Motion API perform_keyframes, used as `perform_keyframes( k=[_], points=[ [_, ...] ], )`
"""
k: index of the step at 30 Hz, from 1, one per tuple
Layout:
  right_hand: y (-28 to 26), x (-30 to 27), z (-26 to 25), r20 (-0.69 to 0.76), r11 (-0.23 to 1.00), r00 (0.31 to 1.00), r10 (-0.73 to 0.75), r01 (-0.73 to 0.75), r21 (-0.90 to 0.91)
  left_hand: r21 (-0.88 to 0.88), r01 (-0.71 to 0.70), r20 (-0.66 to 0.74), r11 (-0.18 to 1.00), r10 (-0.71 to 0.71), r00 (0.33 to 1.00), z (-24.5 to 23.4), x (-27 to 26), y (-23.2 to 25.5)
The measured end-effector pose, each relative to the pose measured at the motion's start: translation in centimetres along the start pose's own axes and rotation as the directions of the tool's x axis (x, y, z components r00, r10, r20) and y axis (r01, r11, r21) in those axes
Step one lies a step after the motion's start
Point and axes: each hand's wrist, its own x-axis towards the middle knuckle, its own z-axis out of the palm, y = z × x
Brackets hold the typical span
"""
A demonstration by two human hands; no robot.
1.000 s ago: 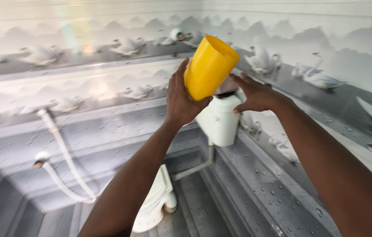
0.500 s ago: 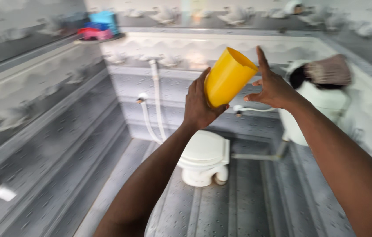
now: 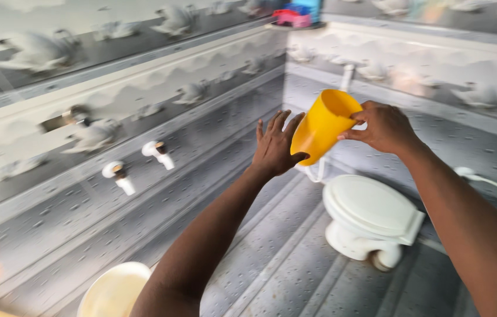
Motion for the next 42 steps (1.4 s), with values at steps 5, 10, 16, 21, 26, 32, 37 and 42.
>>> perform_keyframes(
  k=[5,10,16,21,26,32,37,42],
  points=[
    [-7.8,1.8,4.8,-0.032,0.950,0.983,-0.180,0.165,-0.263,0.193,0.226,0.116,0.955,-0.251,0.961,-4.8,-5.5,-9.0],
    [-15.5,4.2,9.1,0.037,0.975,0.980,-0.194,0.197,-0.102,0.202,0.408,0.048,0.890,-0.425,0.904,-10.2,-12.7,-17.2],
    [-26.4,6.6,13.9,0.045,0.932,0.933,-0.358,0.359,-0.038,0.260,0.524,-0.029,0.811,-0.536,0.844,-14.8,-20.8,-23.7],
    [-36.4,7.5,17.7,0.097,0.886,0.880,-0.464,0.463,0.038,0.223,0.609,-0.132,0.761,-0.596,0.792,-17.7,-27.6,-26.9],
    [-44.8,7.8,22.0,0.137,0.789,0.777,-0.614,0.601,0.129,0.229,0.704,-0.154,0.673,-0.689,0.708,-19.4,-33.3,-28.9],
    [-53.4,7.6,29.0,0.291,0.693,0.635,-0.716,0.697,0.184,0.178,0.790,-0.224,0.587,-0.757,0.613,-18.5,-40.3,-32.1],
    [-58.2,6.2,35.1,0.372,0.647,0.537,-0.757,0.696,0.311,0.164,0.877,-0.247,0.451,-0.842,0.480,-18.1,-45.6,-33.5],
    [-60.9,3.6,45.0,0.408,0.618,0.468,-0.784,0.649,0.443,0.149,0.927,-0.250,0.344,-0.894,0.371,-15.4,-49.6,-34.9]
  ],
)
